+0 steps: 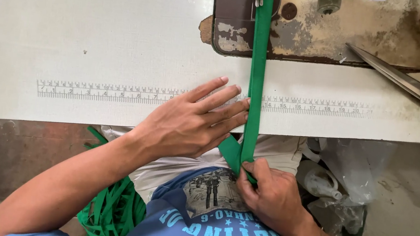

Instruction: Sewing and folding green fabric strips using an industrial sewing machine on a factory floor.

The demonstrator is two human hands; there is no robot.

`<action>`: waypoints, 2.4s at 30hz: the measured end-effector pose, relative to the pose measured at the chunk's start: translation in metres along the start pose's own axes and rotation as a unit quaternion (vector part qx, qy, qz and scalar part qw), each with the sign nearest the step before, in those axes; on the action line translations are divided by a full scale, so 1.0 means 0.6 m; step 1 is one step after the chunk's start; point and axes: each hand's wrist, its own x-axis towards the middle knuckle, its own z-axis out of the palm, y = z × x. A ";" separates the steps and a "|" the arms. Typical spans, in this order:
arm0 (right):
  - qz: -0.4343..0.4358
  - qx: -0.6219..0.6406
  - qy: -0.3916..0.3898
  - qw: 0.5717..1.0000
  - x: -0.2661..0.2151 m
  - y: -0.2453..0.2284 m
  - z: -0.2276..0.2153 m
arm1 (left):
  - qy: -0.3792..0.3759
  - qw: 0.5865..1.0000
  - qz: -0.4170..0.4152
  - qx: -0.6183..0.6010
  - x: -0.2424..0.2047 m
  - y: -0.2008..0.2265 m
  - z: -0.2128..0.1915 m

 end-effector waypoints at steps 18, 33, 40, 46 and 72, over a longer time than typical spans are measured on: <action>-0.210 -0.075 0.014 0.975 0.225 0.165 -0.081 | -0.003 0.999 -0.024 -0.046 -0.003 -0.007 -0.001; -0.202 -0.053 0.008 0.978 0.221 0.175 -0.079 | 0.007 0.990 -0.047 -0.130 0.025 -0.059 -0.006; -0.205 -0.080 -0.029 0.975 0.201 0.162 -0.090 | -0.027 1.000 0.003 0.010 0.024 -0.069 0.001; -0.190 -0.091 -0.040 0.977 0.222 0.171 -0.103 | -0.013 1.000 -0.008 0.000 0.024 -0.102 -0.006; 0.015 0.395 0.078 0.915 0.092 0.059 0.029 | 0.095 0.995 -0.025 0.000 0.052 -0.206 0.089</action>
